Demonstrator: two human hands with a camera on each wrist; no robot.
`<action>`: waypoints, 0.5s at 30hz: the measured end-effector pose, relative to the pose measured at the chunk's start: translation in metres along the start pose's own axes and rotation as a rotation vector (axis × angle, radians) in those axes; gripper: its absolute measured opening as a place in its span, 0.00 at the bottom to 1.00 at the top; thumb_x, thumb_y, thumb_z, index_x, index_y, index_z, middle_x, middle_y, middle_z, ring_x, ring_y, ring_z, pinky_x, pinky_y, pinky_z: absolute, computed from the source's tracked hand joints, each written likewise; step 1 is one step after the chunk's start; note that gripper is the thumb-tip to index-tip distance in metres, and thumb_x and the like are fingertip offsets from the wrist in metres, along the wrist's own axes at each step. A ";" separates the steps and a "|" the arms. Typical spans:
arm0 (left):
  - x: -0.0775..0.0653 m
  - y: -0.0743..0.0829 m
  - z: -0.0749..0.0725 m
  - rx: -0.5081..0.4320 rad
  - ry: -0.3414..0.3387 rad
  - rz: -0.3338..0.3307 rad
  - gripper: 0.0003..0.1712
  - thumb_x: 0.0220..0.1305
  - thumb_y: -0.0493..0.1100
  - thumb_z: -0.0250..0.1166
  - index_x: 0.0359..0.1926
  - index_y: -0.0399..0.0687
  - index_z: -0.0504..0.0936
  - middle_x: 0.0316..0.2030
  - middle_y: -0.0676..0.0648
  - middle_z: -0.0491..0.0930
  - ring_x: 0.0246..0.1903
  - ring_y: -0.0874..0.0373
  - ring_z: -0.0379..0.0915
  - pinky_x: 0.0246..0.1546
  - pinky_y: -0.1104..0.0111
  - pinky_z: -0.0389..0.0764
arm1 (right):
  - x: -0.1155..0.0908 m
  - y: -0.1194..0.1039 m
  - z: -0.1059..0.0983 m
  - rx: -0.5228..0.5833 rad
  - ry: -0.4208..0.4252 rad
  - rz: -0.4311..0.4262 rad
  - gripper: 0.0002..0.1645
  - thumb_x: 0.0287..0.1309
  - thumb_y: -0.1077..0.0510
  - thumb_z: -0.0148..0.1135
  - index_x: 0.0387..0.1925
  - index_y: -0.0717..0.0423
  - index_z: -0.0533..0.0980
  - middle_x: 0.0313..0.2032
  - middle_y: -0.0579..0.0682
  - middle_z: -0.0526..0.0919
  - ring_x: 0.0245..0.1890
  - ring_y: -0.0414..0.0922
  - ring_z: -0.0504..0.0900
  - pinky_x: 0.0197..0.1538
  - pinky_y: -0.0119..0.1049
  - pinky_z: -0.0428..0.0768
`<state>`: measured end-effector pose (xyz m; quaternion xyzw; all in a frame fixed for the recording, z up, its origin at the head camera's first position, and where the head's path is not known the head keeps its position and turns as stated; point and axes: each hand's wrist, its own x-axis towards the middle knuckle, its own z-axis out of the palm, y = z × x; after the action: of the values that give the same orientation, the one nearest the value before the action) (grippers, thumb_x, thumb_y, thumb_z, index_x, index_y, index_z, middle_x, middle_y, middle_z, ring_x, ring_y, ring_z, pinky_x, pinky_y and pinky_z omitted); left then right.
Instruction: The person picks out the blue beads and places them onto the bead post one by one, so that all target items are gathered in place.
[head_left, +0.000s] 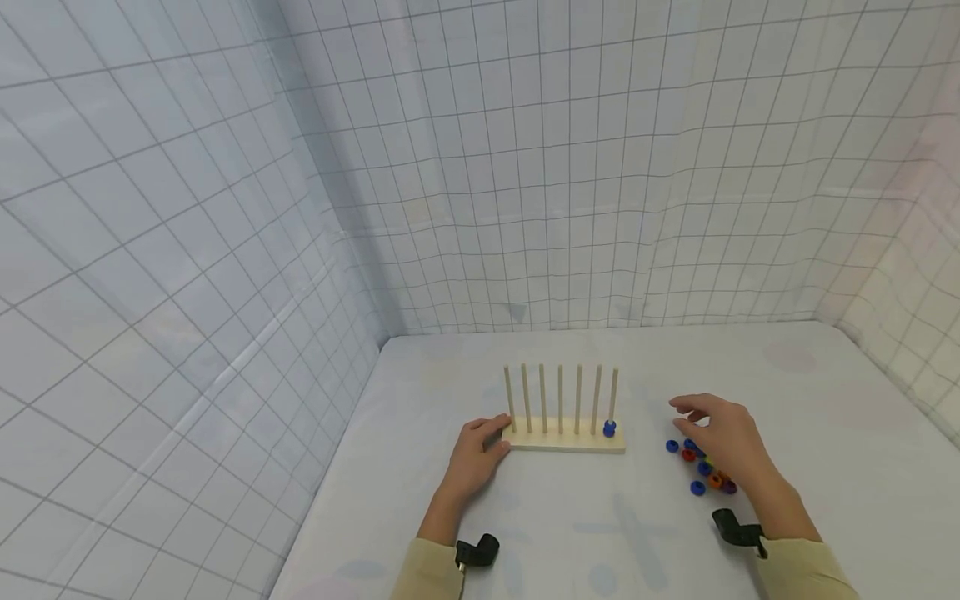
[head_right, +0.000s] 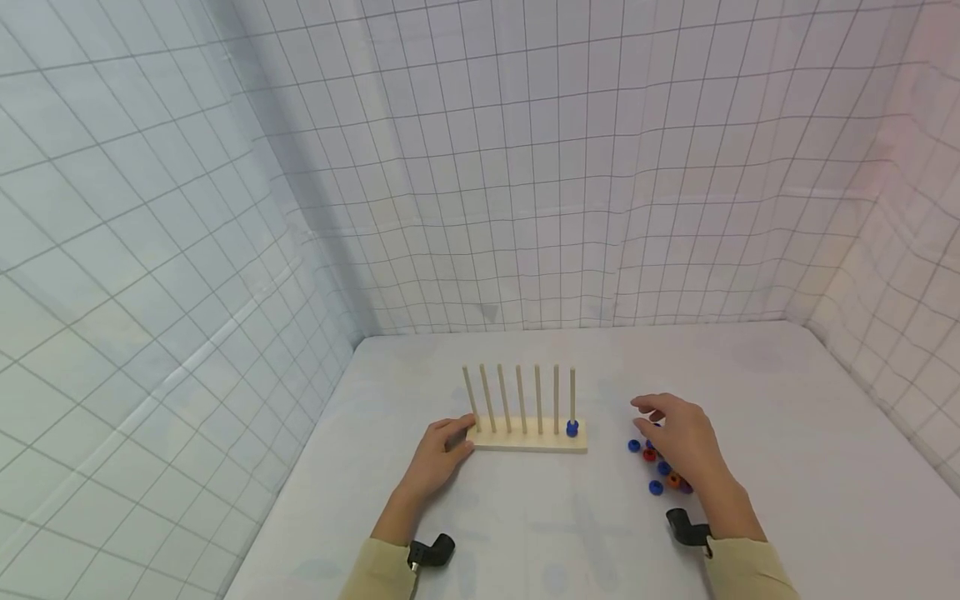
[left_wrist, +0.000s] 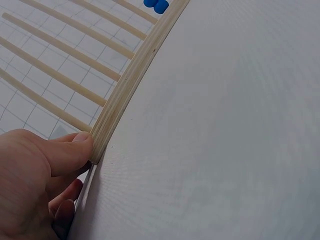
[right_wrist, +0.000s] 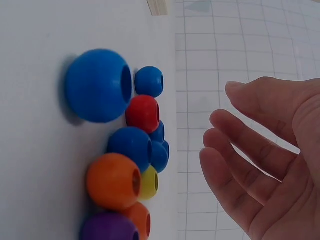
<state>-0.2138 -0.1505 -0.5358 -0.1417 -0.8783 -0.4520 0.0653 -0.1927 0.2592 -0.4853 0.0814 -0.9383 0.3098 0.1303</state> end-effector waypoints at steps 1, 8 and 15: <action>0.000 0.000 0.000 -0.001 -0.002 -0.004 0.24 0.65 0.37 0.68 0.62 0.45 0.81 0.59 0.40 0.77 0.62 0.39 0.66 0.61 0.42 0.66 | -0.001 0.002 -0.001 0.003 0.003 0.002 0.19 0.61 0.60 0.70 0.54 0.54 0.82 0.45 0.53 0.86 0.42 0.53 0.82 0.40 0.49 0.79; 0.000 -0.001 0.001 0.007 -0.001 -0.012 0.24 0.65 0.38 0.68 0.62 0.47 0.81 0.59 0.41 0.76 0.63 0.40 0.66 0.61 0.42 0.66 | -0.003 0.013 -0.003 0.008 -0.011 0.059 0.19 0.62 0.60 0.70 0.55 0.55 0.82 0.45 0.55 0.85 0.43 0.54 0.80 0.41 0.49 0.79; 0.000 0.000 0.001 0.007 -0.003 -0.022 0.24 0.65 0.39 0.69 0.62 0.47 0.81 0.58 0.41 0.76 0.63 0.40 0.66 0.61 0.42 0.66 | -0.003 0.024 -0.003 0.006 -0.057 0.122 0.20 0.63 0.57 0.68 0.56 0.54 0.81 0.45 0.56 0.84 0.42 0.55 0.80 0.39 0.46 0.79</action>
<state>-0.2144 -0.1499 -0.5364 -0.1322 -0.8814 -0.4495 0.0595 -0.1948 0.2804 -0.4978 0.0332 -0.9439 0.3176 0.0840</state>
